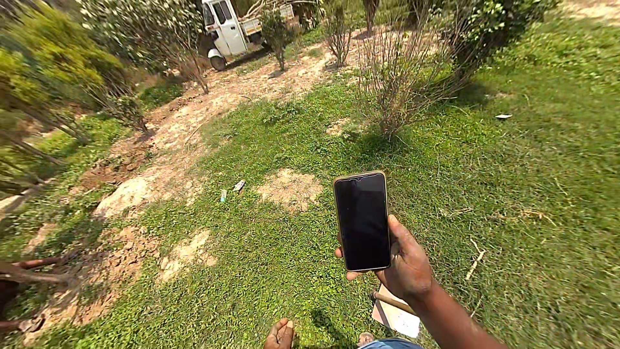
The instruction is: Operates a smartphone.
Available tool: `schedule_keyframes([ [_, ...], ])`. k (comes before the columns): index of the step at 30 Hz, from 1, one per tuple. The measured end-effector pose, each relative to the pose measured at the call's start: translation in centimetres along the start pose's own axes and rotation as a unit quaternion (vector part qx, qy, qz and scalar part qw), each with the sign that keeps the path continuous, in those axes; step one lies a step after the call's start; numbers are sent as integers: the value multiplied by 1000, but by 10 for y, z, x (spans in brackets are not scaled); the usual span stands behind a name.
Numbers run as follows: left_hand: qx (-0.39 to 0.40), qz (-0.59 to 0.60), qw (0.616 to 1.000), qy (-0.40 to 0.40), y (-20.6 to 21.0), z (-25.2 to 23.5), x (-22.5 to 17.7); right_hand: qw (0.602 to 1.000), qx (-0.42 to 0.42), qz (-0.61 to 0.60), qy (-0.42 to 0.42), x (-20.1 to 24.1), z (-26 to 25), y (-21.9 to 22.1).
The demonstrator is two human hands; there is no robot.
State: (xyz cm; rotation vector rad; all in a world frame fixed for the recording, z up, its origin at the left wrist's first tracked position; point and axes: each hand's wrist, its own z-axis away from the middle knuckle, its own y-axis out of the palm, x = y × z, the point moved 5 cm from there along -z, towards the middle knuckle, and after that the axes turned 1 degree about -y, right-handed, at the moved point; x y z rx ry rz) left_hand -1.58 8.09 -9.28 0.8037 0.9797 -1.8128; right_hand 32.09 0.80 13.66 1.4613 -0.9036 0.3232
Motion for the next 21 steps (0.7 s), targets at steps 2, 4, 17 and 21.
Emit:
schedule_keyframes([
  [2,5,35,996,84,11,9,-68,1000,18,-1,5,-3,0,3],
  [4,22,65,981,181,22,24,-132,999,27,-11,14,-6,0,5],
  [17,137,52,883,446,63,117,-318,997,75,1,14,-13,11,22],
  [21,125,43,888,441,67,125,-328,996,82,-13,18,-14,13,24],
])
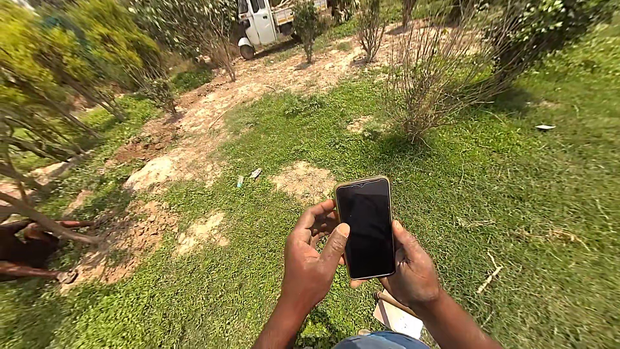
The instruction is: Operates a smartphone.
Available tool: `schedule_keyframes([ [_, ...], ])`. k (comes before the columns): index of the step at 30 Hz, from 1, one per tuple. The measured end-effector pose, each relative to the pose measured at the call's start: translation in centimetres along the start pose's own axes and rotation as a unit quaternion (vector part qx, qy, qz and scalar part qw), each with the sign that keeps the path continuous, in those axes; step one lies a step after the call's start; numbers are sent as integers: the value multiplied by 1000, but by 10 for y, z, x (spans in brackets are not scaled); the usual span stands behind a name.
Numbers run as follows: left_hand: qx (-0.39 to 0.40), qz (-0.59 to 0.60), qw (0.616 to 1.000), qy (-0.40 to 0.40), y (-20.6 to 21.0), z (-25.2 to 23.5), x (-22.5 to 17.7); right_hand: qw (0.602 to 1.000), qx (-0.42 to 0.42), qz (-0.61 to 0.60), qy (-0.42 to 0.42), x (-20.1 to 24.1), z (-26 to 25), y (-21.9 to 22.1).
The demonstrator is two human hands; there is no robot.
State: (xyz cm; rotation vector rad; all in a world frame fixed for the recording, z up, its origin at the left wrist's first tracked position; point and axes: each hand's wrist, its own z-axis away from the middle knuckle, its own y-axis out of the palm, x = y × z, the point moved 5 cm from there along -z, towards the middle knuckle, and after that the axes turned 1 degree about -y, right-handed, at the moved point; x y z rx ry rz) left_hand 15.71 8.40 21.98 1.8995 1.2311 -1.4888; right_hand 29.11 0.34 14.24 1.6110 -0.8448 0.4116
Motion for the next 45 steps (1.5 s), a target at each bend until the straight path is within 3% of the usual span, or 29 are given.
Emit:
schedule_keyframes([
  [45,-65,-62,996,9,-1,2,-4,999,-8,33,15,-10,5,4],
])
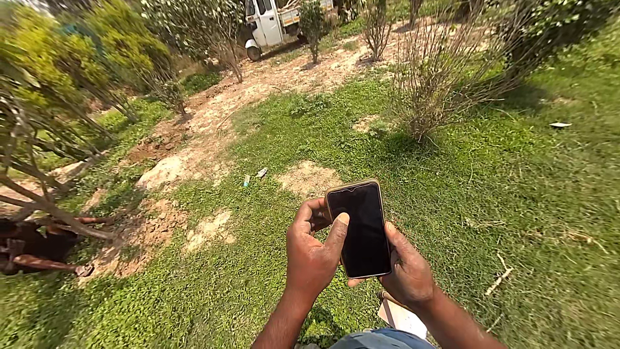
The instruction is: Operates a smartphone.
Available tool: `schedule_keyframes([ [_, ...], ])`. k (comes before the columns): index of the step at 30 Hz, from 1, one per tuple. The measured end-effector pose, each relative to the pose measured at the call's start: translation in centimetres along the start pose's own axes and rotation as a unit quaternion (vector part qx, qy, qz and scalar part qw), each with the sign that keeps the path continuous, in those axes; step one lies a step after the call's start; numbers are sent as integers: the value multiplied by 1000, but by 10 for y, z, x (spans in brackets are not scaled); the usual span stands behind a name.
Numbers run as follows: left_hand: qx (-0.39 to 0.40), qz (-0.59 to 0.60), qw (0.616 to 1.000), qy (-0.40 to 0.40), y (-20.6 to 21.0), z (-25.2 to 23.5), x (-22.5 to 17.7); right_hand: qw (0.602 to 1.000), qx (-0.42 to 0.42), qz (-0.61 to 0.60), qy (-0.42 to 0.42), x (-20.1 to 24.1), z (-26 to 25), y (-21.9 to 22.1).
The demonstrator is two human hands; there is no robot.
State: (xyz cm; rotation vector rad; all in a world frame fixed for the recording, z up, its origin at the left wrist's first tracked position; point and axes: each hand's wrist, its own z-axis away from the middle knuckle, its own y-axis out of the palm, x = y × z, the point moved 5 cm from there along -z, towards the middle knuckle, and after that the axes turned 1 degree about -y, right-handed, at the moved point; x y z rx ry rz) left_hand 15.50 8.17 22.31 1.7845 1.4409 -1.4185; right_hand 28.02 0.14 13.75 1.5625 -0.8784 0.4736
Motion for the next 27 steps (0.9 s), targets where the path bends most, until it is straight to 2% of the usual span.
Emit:
schedule_keyframes([
  [4,-6,7,1000,-17,-3,3,4,1000,8,-3,11,-4,1,1],
  [11,31,92,995,-26,-8,11,10,1000,16,-16,17,-7,1,1],
  [18,22,139,990,-23,-17,16,21,999,22,-21,26,-9,-1,2],
  [27,12,126,991,-38,-20,22,26,999,23,-19,30,-9,1,5],
])
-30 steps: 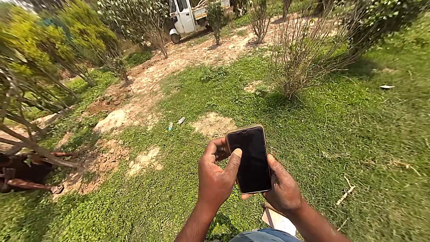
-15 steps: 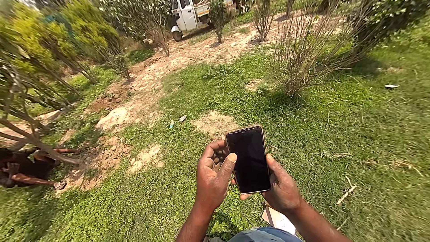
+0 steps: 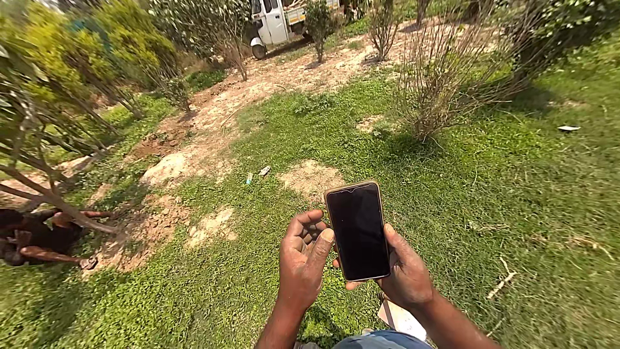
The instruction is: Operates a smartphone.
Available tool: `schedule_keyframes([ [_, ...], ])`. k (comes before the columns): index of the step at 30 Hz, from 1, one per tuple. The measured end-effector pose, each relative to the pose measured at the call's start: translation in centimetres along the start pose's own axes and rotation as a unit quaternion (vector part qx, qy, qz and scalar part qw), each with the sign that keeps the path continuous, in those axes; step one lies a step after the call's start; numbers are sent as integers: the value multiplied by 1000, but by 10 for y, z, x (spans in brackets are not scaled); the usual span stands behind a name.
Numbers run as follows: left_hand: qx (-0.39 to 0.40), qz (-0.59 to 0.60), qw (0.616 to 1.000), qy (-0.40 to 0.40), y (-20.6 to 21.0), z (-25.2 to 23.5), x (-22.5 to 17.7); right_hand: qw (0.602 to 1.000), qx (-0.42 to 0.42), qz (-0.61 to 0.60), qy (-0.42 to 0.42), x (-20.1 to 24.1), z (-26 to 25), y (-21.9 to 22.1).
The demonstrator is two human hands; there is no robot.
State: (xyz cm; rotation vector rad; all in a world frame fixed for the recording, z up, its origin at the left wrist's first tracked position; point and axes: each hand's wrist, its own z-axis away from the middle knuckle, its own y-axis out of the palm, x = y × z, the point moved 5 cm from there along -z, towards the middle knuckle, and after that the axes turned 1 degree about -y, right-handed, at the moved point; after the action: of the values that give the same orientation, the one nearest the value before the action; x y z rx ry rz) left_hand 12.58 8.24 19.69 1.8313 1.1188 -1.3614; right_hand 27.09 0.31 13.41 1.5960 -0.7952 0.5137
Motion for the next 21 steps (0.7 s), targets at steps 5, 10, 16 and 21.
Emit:
schedule_keyframes([
  [5,-1,5,1000,-1,0,0,1,1000,3,-5,1,0,-2,0],
  [10,-8,-16,1000,5,1,-2,-4,1000,8,2,-3,2,-3,0],
  [16,-6,-55,998,18,8,-7,-16,1000,14,-1,-6,1,-3,-2],
  [21,-10,-83,996,43,14,-13,-19,1000,12,-2,-9,5,-4,-1],
])
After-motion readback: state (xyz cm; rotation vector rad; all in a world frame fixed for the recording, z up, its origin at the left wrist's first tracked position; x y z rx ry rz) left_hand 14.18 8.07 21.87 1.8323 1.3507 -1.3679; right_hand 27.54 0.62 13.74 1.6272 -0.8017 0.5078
